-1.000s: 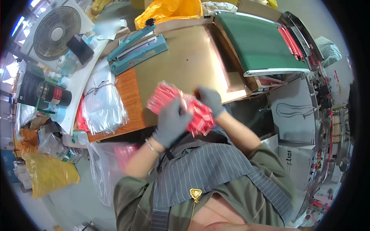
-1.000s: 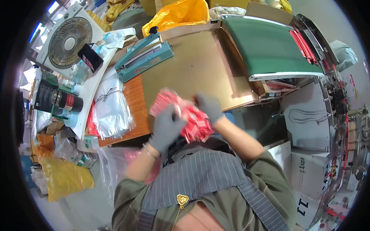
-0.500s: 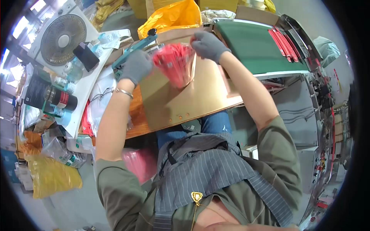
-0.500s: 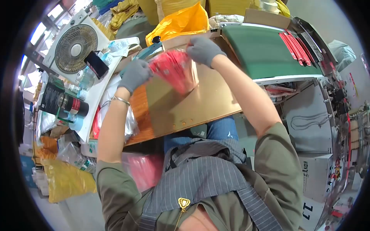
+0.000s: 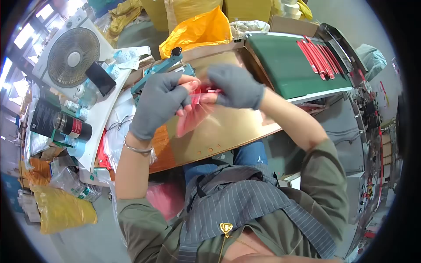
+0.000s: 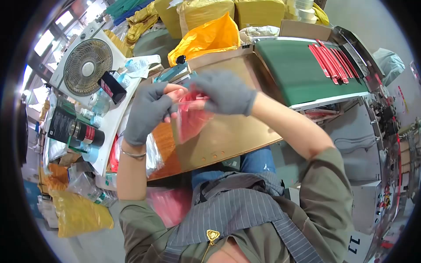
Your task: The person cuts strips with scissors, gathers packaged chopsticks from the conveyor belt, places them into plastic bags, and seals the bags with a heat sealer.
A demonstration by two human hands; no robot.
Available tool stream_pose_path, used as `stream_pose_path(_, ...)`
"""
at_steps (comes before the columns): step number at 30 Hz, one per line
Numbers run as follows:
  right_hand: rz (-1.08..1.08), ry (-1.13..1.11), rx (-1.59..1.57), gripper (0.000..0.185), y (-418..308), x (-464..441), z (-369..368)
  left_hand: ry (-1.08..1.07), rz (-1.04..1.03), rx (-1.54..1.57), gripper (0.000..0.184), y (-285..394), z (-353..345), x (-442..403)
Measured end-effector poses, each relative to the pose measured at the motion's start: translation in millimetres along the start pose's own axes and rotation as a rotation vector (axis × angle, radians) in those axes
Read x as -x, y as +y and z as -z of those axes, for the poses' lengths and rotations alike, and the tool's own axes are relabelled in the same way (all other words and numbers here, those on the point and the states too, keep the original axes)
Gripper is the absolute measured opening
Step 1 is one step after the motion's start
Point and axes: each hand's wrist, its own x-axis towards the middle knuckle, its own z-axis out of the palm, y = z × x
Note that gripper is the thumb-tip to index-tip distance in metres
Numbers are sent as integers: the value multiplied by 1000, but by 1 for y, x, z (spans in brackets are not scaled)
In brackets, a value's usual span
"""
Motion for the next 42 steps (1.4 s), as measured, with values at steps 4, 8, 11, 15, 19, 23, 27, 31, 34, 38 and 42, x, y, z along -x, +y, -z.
stream_pose_path(4, -303, 66, -394, 27, 6, -11, -35, 259, -316, -99, 16, -39, 11, -8)
stream_pose_path(8, -323, 1, -489, 23, 13, -27, -47, 329, -34, 130, 30, -87, 47, -5)
stream_pose_path(11, -75, -198, -40, 25, 5, -27, -68, 321, -214, 148, 54, -134, 40, -10)
stream_pose_path(15, -237, -114, -240, 35, 13, -36, -82, 165, -124, 323, 62, -179, -14, 2)
stream_pose_path(19, -556, -1, -545, 47, 40, -56, -83, 266, -2, 446, 44, -184, -30, -6)
stream_pose_path(23, -395, -124, -281, 46, 61, -65, -82, 279, 86, 423, 34, -197, -11, -16)
stream_pose_path(27, -259, -257, -127, 29, 82, -59, -132, 253, 131, 478, 31, -205, -2, -35)
stream_pose_path(31, -510, 203, -88, 33, 122, -84, -158, 313, 181, 569, 29, -238, 8, -56)
stream_pose_path(34, -750, 287, -71, 41, 158, -117, -168, 328, 219, 584, 32, -261, 18, -70)
stream_pose_path(38, -553, 56, 40, 39, 117, -182, -149, 421, 360, 648, 37, -272, 50, -109)
stream_pose_path(42, -546, 106, 259, 31, 128, -180, -172, 524, 367, 656, 42, -309, 77, -113)
